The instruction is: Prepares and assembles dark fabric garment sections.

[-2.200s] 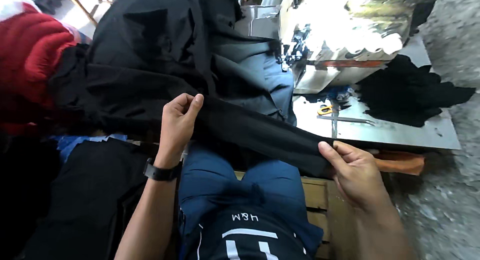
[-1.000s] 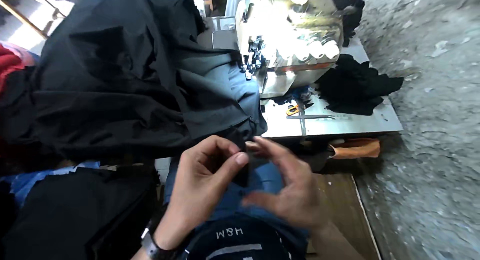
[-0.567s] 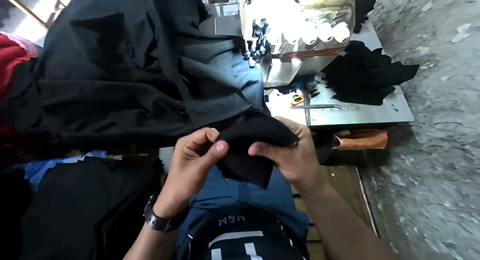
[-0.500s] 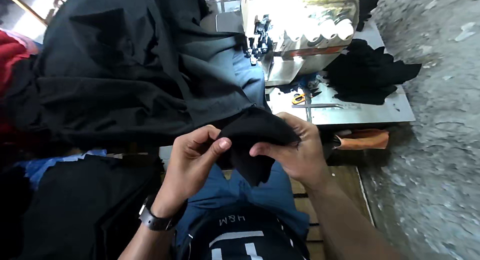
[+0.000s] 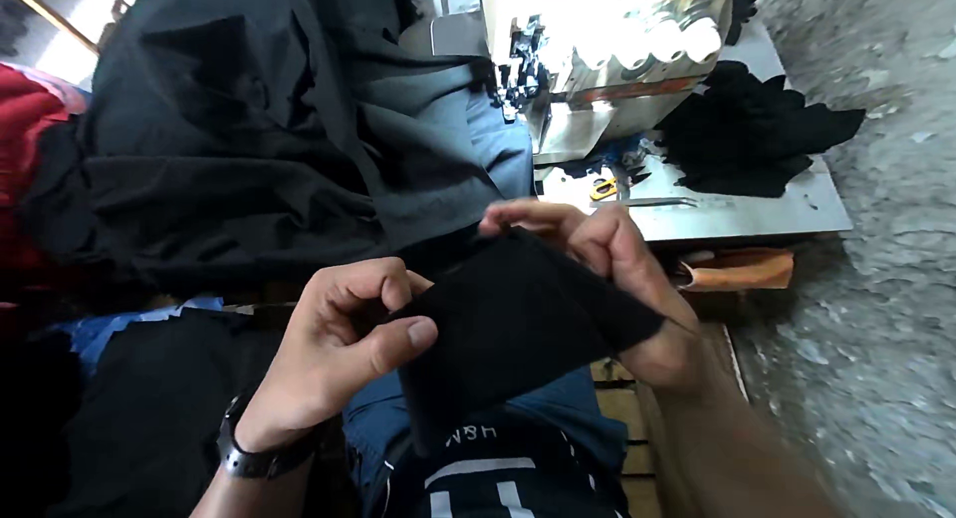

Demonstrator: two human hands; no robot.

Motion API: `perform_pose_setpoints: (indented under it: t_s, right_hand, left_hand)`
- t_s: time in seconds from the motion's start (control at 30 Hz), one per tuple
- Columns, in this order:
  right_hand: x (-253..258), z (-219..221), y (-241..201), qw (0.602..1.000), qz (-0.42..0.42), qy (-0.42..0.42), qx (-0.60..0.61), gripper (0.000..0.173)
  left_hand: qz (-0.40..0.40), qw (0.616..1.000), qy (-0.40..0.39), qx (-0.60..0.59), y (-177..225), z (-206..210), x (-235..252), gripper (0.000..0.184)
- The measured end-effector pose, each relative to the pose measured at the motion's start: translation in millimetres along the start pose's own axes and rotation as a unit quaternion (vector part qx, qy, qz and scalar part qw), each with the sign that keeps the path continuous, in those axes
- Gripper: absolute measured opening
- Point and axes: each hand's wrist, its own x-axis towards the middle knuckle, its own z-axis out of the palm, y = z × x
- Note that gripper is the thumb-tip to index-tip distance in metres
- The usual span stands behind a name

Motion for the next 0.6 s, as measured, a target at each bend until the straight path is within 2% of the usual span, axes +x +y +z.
perform_pose_setpoints:
  t_s: [0.03, 0.1, 0.13, 0.2, 0.27, 0.3, 0.37, 0.4, 0.47, 0.53, 0.6]
  right_hand:
    - [-3.7, 4.5, -4.1, 0.994, 0.049, -0.008, 0.096, 0.025]
    - [-7.8, 8.4, -11.7, 0.986, 0.073, -0.032, 0.146, 0.014]
    - [-7.1, 7.6, -14.1, 0.993, 0.054, -0.034, 0.096, 0.006]
    - [-0.3, 1.3, -18.0, 0.993, 0.022, -0.013, -0.111, 0.021]
    - [3.8, -5.9, -21.5, 0.953, 0.031, -0.001, -0.300, 0.022]
    - [4.7, -7.6, -23.1, 0.928, 0.038, -0.005, -0.370, 0.019]
    - [5.2, -7.5, -25.6, 0.889, 0.030, -0.018, -0.456, 0.012]
    - [5.6, -7.1, -26.0, 0.880, 0.019, -0.023, -0.475, 0.010]
    - [7.1, -6.6, -26.0, 0.870, 0.003, -0.016, -0.492, 0.019]
    - [7.9, -6.1, -25.6, 0.872, -0.008, 0.006, -0.490, 0.024]
    - [7.8, -5.1, -23.4, 0.881, -0.020, 0.033, -0.472, 0.027]
  left_hand:
    - [0.004, 1.000, -0.002, -0.012, 1.8, 2.1, 1.4, 0.013]
    - [0.011, 1.000, 0.001, -0.011, 8.2, 3.8, 0.8, 0.012]
    - [0.014, 1.000, 0.010, 0.006, 11.8, 2.8, -0.3, 0.011]
    - [0.006, 0.995, 0.036, 0.091, 19.3, -2.0, -1.4, 0.013]
    - [-0.009, 0.976, 0.024, 0.215, 27.8, -8.3, -0.5, 0.024]
    - [-0.005, 0.955, 0.007, 0.297, 31.1, -9.8, 1.1, 0.023]
    - [0.030, 0.883, -0.022, 0.468, 33.6, -8.0, 3.4, 0.015]
    - [0.047, 0.853, -0.035, 0.519, 35.1, -5.7, 4.1, 0.023]
    - [0.062, 0.813, -0.042, 0.577, 39.7, -1.1, 2.8, 0.027]
    - [0.057, 0.789, -0.038, 0.611, 43.4, 1.7, -1.4, 0.019]
    - [0.055, 0.760, -0.030, 0.647, 43.2, 4.9, -4.9, 0.043]
